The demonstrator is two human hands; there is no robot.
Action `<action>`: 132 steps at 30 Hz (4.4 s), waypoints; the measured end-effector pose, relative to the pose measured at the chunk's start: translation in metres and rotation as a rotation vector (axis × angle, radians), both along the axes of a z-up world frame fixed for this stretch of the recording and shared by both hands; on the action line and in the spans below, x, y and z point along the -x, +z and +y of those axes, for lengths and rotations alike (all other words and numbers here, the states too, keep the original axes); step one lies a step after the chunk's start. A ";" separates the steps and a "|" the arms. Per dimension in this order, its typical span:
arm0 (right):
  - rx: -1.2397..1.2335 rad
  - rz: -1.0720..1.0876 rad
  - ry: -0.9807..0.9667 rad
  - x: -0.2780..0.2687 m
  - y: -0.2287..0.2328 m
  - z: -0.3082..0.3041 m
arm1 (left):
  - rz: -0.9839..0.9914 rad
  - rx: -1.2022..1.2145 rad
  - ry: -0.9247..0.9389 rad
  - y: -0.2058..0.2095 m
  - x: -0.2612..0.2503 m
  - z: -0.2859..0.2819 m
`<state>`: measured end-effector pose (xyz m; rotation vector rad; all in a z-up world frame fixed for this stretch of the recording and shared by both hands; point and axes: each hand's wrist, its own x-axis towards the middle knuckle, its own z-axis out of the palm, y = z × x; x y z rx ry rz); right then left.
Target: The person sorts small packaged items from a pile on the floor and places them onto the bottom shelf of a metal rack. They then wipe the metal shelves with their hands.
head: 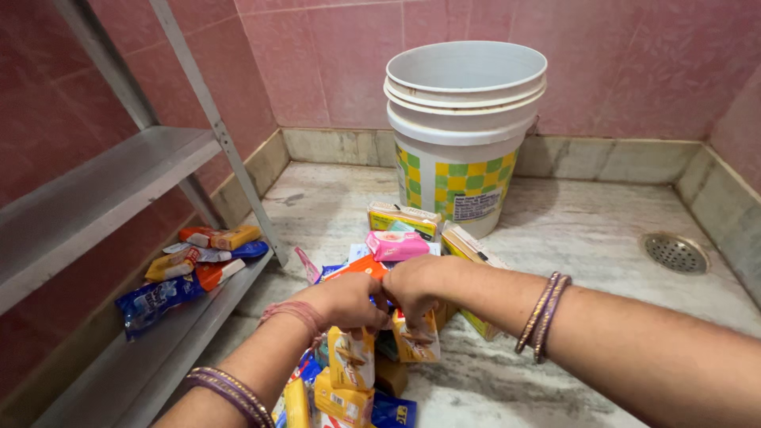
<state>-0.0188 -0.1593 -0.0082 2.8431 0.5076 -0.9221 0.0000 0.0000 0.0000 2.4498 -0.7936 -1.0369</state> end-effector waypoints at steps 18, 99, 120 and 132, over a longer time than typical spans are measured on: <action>0.086 -0.316 0.452 0.024 -0.109 0.001 | -0.519 -0.294 -0.174 -0.022 0.013 -0.006; -1.094 -0.679 -0.131 -0.089 -0.028 0.100 | -0.757 -0.228 0.793 -0.146 -0.262 0.195; -1.090 -0.755 -0.102 -0.074 -0.020 0.105 | -0.941 0.317 0.933 -0.113 -0.199 0.198; -0.897 -0.689 0.031 -0.032 0.041 0.095 | -0.801 0.327 0.731 -0.029 -0.117 0.184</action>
